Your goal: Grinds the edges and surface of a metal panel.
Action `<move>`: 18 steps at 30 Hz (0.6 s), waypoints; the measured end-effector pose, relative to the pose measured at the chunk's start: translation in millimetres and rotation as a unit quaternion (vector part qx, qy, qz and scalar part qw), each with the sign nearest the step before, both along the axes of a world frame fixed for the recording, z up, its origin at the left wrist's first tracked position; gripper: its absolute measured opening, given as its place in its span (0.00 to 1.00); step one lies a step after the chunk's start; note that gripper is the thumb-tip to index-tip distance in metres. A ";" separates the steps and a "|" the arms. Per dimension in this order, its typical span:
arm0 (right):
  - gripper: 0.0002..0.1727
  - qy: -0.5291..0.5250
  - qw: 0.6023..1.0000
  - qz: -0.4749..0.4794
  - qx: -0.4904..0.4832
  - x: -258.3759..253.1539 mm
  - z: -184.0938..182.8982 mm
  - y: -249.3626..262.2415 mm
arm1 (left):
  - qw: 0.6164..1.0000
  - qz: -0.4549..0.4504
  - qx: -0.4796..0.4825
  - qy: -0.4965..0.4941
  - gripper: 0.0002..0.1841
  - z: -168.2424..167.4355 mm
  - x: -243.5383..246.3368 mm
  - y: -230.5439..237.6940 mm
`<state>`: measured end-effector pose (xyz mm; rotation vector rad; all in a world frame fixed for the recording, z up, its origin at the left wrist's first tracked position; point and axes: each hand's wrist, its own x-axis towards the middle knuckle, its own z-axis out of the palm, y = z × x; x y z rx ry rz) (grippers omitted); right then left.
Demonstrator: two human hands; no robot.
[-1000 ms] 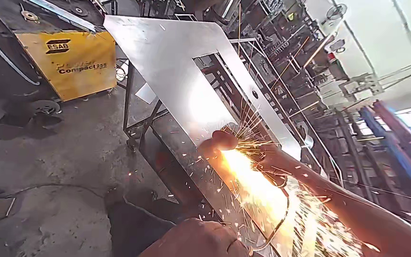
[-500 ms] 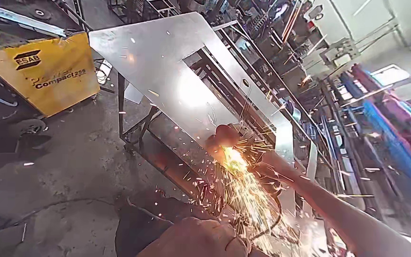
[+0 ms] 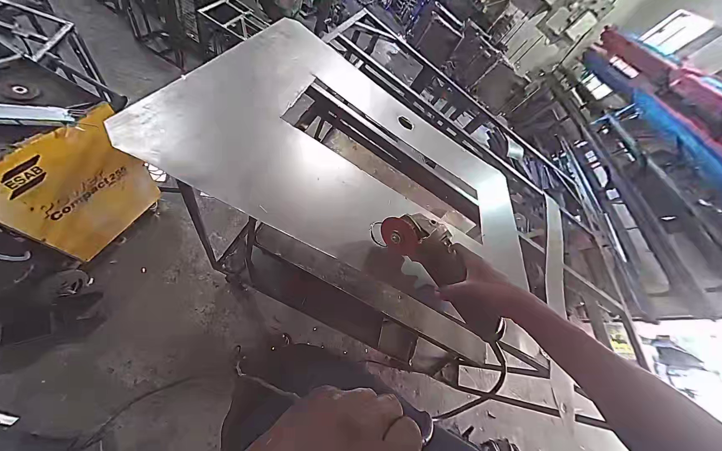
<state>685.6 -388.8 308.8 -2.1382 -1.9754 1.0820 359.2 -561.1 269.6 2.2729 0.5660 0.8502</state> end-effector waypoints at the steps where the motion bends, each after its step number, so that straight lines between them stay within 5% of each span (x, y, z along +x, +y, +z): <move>1: 0.49 -0.008 1.000 0.011 -0.001 2.7 -2.3 1.8 | 1.000 -0.001 0.008 0.006 0.10 0.0 4.1 3.4; 10: 0.46 -0.087 0.994 0.064 -0.009 -6.1 1.7 16.2 | 0.998 0.027 0.044 0.043 0.09 -8.9 10.6 28.2; 18: 0.45 -0.088 0.995 0.040 -0.003 -19.9 5.4 6.9 | 0.978 0.167 0.074 0.096 0.08 -31.4 -23.2 66.9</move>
